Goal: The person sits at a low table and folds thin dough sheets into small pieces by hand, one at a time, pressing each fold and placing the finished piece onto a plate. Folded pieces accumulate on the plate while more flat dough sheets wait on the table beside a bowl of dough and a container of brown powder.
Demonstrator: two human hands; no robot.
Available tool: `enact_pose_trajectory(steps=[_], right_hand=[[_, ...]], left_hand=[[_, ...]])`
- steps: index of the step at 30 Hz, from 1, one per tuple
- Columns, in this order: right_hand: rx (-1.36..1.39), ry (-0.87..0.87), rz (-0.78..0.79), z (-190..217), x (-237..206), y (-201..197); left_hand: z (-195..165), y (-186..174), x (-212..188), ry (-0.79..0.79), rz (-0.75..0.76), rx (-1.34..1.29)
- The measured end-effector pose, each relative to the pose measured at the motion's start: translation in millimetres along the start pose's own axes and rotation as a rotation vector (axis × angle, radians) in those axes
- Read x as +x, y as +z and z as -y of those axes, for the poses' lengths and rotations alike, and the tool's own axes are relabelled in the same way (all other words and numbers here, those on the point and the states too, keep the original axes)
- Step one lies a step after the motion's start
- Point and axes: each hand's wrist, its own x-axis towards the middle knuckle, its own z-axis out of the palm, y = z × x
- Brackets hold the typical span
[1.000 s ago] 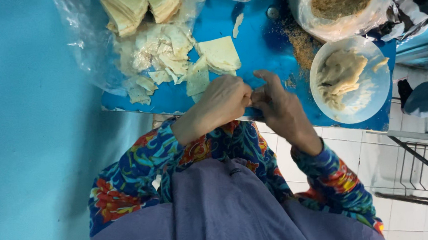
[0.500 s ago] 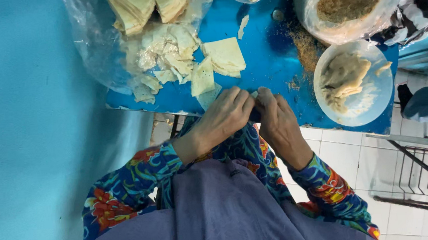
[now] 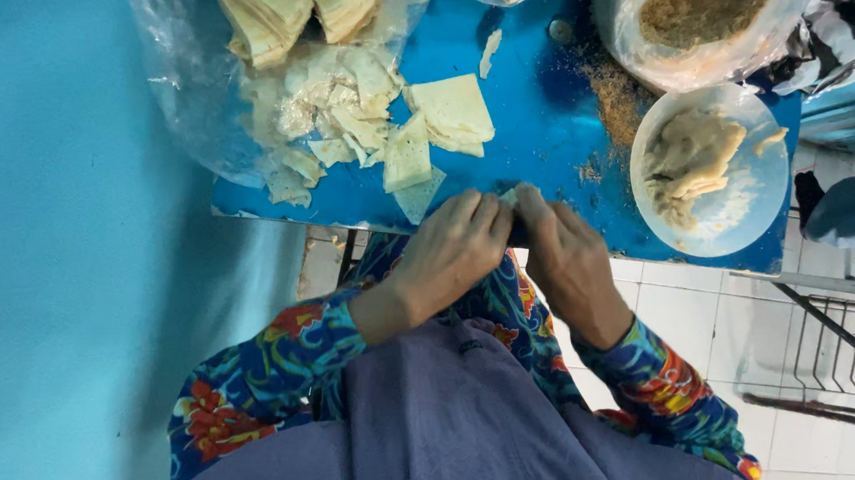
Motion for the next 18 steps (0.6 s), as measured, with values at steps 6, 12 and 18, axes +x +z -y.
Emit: enact_pose_trajectory(steps=[6,12,18], right_hand=[[-0.216,-0.021,0.074,13.6,-12.2,10.1],[-0.164,-0.044,0.145,-17.0,20.3,-8.0],[-0.061,0.024,0.212,-16.9,44.3,-9.8]], left_hand=[[-10.7,3.7,4.7,-0.076,-0.031,0.278],[16.3,8.9,19.5,-0.236,-0.084,0.019],[57.1,-10.4,-21.8,-0.452,-0.205,-0.003]])
